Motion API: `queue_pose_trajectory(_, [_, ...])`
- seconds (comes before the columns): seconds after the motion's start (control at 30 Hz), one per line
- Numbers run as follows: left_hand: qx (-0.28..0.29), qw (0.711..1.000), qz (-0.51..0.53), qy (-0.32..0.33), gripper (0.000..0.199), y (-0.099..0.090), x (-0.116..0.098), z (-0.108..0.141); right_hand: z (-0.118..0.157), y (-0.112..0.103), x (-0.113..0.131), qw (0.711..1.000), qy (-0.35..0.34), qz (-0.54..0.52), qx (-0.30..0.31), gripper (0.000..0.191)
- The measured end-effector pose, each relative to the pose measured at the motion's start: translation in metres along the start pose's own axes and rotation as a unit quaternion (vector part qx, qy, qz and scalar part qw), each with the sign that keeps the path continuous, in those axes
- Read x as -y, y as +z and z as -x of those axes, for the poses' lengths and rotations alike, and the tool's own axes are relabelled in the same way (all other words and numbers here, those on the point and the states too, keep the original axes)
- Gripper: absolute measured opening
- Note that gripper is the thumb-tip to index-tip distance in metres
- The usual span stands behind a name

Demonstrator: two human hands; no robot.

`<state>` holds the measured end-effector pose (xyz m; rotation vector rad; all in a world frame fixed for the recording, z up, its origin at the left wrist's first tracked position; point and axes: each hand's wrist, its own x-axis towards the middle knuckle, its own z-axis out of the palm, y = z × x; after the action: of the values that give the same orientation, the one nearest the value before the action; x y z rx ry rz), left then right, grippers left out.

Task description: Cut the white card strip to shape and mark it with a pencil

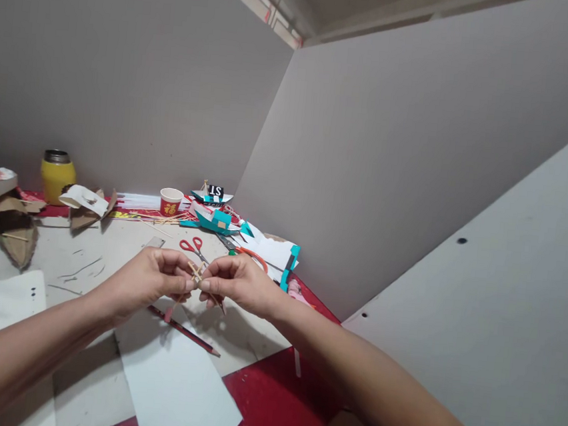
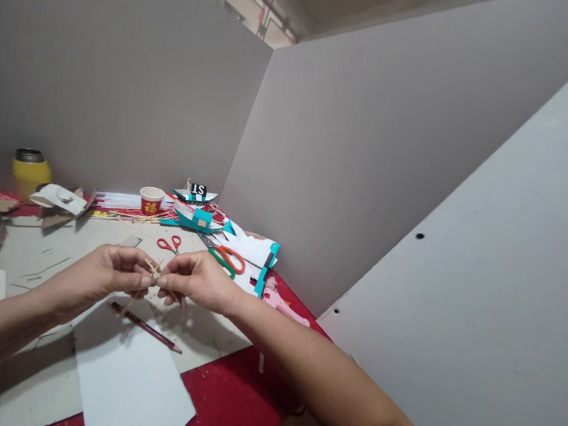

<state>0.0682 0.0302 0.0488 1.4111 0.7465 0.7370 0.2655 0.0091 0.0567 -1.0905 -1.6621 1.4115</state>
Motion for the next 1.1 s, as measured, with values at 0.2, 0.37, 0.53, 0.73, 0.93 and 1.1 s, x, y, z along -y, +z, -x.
queue_pose_trajectory(0.2, [-0.007, 1.0, -0.009, 0.01, 0.013, -0.001, 0.001, 0.0, -0.005, -0.003, 0.0, 1.0, 0.001, -0.005, 0.005, 0.03])
queue_pose_trajectory(0.37, [0.012, 1.0, 0.015, 0.016, 0.014, -0.003, 0.003, 0.0, -0.003, -0.003, 0.001, 1.0, -0.013, 0.014, -0.005, 0.024])
queue_pose_trajectory(0.53, [0.023, 0.999, 0.02, 0.012, 0.012, -0.004, 0.005, -0.002, -0.003, -0.002, 0.001, 0.999, -0.017, 0.04, -0.02, 0.019])
queue_pose_trajectory(0.73, [-0.012, 1.0, 0.002, 0.015, 0.016, -0.001, 0.007, -0.003, -0.002, 0.002, 0.002, 0.997, -0.013, 0.061, -0.034, 0.019])
queue_pose_trajectory(0.93, [-0.02, 1.0, -0.011, 0.019, 0.018, 0.002, 0.004, -0.002, -0.001, 0.005, -0.002, 0.995, -0.015, 0.072, -0.062, 0.016])
queue_pose_trajectory(1.1, [-0.014, 0.999, -0.014, 0.028, 0.02, 0.002, 0.003, -0.002, -0.002, 0.007, -0.002, 0.995, -0.014, 0.064, -0.075, 0.018])
